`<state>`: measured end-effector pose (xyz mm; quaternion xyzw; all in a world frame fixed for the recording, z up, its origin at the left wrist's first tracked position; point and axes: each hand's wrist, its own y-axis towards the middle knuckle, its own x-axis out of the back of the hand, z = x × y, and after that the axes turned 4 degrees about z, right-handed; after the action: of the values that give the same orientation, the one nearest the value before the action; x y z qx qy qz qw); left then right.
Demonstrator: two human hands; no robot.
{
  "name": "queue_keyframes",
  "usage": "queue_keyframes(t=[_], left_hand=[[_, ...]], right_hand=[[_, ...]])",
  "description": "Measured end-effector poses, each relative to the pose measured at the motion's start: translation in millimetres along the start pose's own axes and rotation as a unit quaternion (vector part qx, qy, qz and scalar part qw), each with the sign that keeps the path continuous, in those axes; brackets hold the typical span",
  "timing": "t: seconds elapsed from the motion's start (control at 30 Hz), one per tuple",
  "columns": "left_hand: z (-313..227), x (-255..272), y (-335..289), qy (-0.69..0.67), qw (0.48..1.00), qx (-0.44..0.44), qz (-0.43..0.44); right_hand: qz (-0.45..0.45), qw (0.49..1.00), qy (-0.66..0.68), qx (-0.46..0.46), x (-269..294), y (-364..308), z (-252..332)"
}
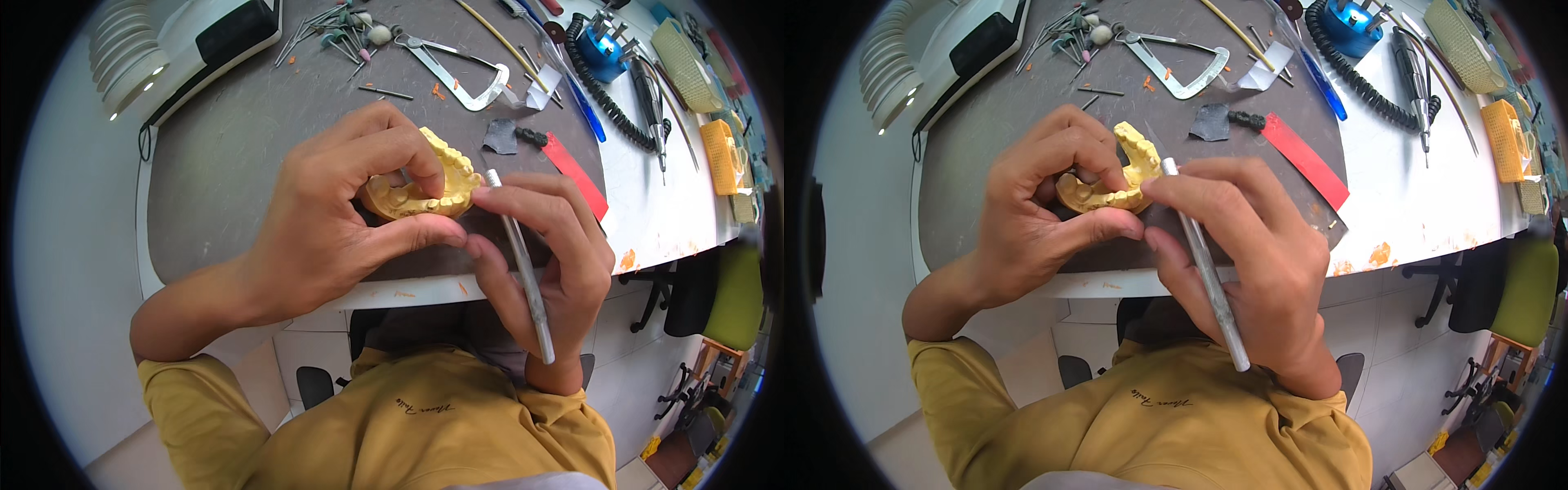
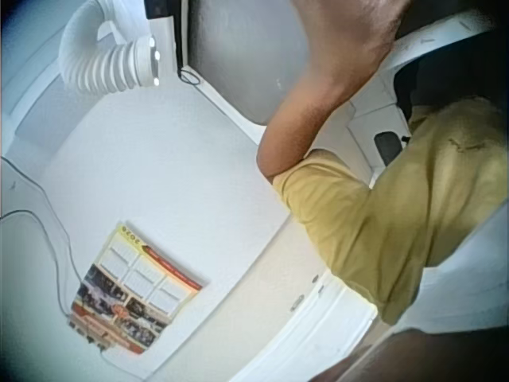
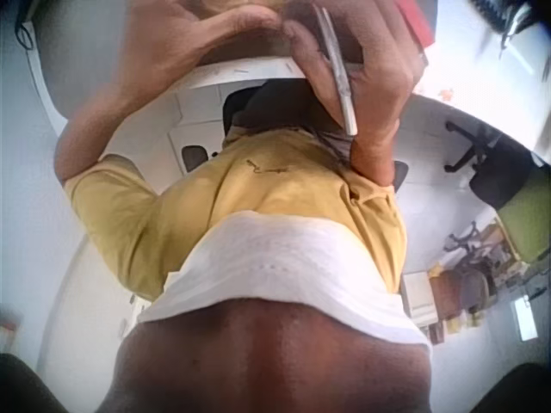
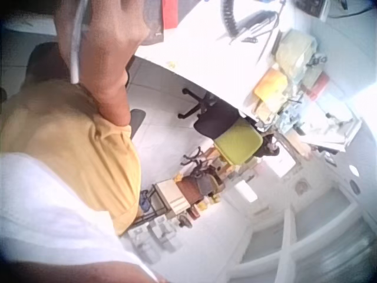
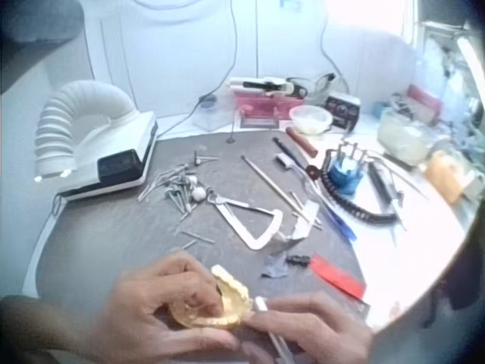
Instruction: The person uses a rotary handpiece to grind and shape a small grey dental component. They then place the component into a yellow dental cast to check the fit, using a red sanding strip to smooth the edges. The person repeats the grinding and fitting process, using a metal spatula to adjust the component within the cast.
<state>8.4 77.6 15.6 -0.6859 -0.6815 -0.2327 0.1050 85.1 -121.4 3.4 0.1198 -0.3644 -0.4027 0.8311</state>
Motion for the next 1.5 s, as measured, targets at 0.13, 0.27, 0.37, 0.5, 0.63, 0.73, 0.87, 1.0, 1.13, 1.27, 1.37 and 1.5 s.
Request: queue_keyframes(t=[0.13, 0.27, 0.37, 0.5, 0.63, 0.73, 0.87, 1.0, 1.13, 1.27, 1.37, 1.5], left_hand=[[-15.7, -18.2, -7.3, 0.002, 0.998, 0.048, -0.040], [-24.1, -44.5, -22.0, -0.027, 0.989, 0.043, -0.140], [-32.4, -65.1, -28.6, -0.142, 0.956, 0.053, -0.250], [-34.8, -75.1, -27.2, -0.127, 0.939, 0.032, -0.319], [-26.9, -79.8, -26.4, -0.068, 0.937, 0.011, -0.343], [-29.0, -80.4, -24.4, -0.064, 0.933, 0.034, -0.352], [-28.9, -81.5, -25.7, -0.043, 0.937, 0.048, -0.345], [-27.2, -82.5, -24.8, -0.031, 0.937, 0.041, -0.346], [-24.9, -82.4, -26.5, -0.024, 0.938, 0.024, -0.345], [-20.8, -83.0, -27.4, -0.018, 0.941, -0.013, -0.338], [-22.5, -84.8, -27.1, -0.009, 0.939, 0.002, -0.345], [-20.5, -84.9, -28.1, -0.001, 0.940, -0.009, -0.342]], right_hand=[[-0.004, 0.995, 0.098, -0.027, 7.1, -6.0, -1.1], [-0.029, 0.993, 0.108, 0.030, 20.2, -13.3, -7.3], [-0.040, 0.986, 0.149, 0.057, 20.4, -13.2, -11.3], [-0.027, 0.975, 0.153, 0.157, 15.8, -6.2, -18.1], [-0.033, 0.974, 0.171, 0.147, 9.6, -3.6, -17.6], [-0.020, 0.976, 0.142, 0.166, 10.0, -1.4, -20.6], [-0.026, 0.976, 0.135, 0.166, 8.1, -1.7, -22.5], [-0.022, 0.978, 0.133, 0.162, 8.0, -1.4, -22.5], [-0.019, 0.979, 0.130, 0.158, 6.8, -2.3, -22.0], [-0.015, 0.981, 0.117, 0.156, 7.3, -2.4, -20.5], [-0.012, 0.982, 0.112, 0.154, 7.4, -2.6, -20.1], [-0.011, 0.982, 0.105, 0.154, 6.9, -2.4, -19.3]])
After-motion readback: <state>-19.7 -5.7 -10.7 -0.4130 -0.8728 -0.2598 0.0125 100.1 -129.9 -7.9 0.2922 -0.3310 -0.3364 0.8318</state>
